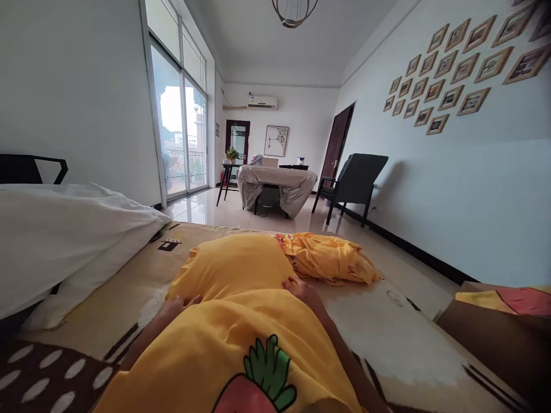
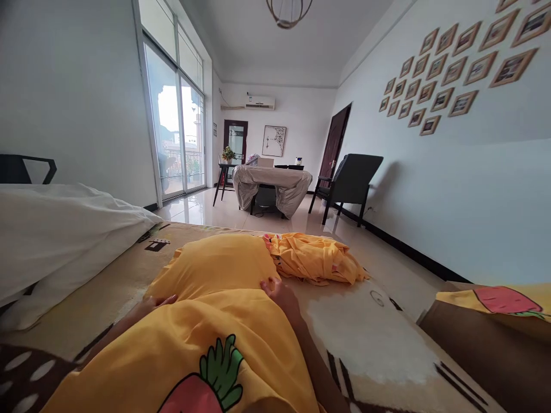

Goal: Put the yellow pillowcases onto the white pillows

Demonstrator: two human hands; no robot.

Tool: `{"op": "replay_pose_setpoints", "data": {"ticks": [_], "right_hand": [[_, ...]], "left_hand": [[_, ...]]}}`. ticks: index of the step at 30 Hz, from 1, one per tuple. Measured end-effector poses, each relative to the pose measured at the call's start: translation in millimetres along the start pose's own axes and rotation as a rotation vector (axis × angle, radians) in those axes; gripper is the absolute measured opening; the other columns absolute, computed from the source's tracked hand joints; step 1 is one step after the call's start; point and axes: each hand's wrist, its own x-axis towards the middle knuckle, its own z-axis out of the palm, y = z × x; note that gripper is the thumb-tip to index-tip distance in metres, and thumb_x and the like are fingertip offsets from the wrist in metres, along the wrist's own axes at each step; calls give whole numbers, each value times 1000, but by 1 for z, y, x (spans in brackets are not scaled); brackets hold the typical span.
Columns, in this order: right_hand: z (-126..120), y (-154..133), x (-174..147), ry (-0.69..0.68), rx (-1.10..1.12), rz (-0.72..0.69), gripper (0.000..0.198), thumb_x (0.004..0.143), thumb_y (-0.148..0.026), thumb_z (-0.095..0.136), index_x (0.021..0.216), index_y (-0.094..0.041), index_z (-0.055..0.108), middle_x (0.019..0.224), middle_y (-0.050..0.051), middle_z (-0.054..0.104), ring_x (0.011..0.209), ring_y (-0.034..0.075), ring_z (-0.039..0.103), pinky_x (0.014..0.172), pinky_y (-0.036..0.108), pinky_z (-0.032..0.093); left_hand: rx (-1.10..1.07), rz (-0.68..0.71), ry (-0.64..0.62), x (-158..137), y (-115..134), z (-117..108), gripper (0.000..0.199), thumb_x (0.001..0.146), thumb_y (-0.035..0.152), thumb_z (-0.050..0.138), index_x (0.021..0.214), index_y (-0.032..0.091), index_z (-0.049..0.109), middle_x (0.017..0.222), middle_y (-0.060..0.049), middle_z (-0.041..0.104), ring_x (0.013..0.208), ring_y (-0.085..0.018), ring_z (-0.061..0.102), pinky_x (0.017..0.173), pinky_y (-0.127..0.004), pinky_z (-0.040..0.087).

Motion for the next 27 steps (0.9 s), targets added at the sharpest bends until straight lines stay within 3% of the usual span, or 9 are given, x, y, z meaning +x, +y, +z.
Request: {"op": "replay_pose_setpoints", "data": {"ticks": [3,5,6,9,16,23,27], "right_hand": [[-5,0,-2,-11,0,-71,44,81,-49,48,104,-18,68,97,16,69,92,27,65,75,34,46],[-10,-2,-1,-25,27,-157,42,79,-45,52,105,-17,68,104,16,67,96,25,63,81,33,46],[-12,-3,-1,-37,45,-201,40,76,-42,55,105,-17,68,106,15,66,98,24,62,83,32,45],[-14,-6,0,-77,95,-292,39,68,-31,61,103,-15,69,104,13,67,98,22,61,87,29,45],[-4,-11,-6,-49,100,-292,16,72,-27,54,76,-17,66,80,7,69,76,19,62,70,27,46],[-4,-13,-2,-7,66,-296,13,73,-18,50,73,-17,63,78,8,66,76,19,59,70,28,45],[-18,-16,-9,-2,106,-356,26,76,-25,53,97,-14,65,95,11,65,84,19,60,74,30,48]], "left_hand": [[46,16,78,0,-4,0,48,72,57,50,91,16,65,79,-12,67,80,-30,65,68,-38,48],[43,144,194,1,-6,2,54,73,51,51,115,19,57,110,-14,63,104,-31,59,84,-42,47],[20,214,224,3,-7,4,55,72,49,52,118,20,56,119,-15,59,111,-31,55,90,-43,45],[-80,324,164,10,-10,11,49,69,50,52,106,19,63,119,-14,61,112,-31,56,94,-41,44],[-129,363,127,6,-4,15,34,76,48,45,74,19,64,80,-7,67,77,-20,63,70,-30,48],[-109,371,288,5,-3,20,25,76,41,43,65,21,52,70,-6,61,71,-21,57,68,-32,46],[-100,389,432,6,-1,11,22,78,37,37,69,22,50,77,-9,60,78,-23,56,76,-38,46]]}}
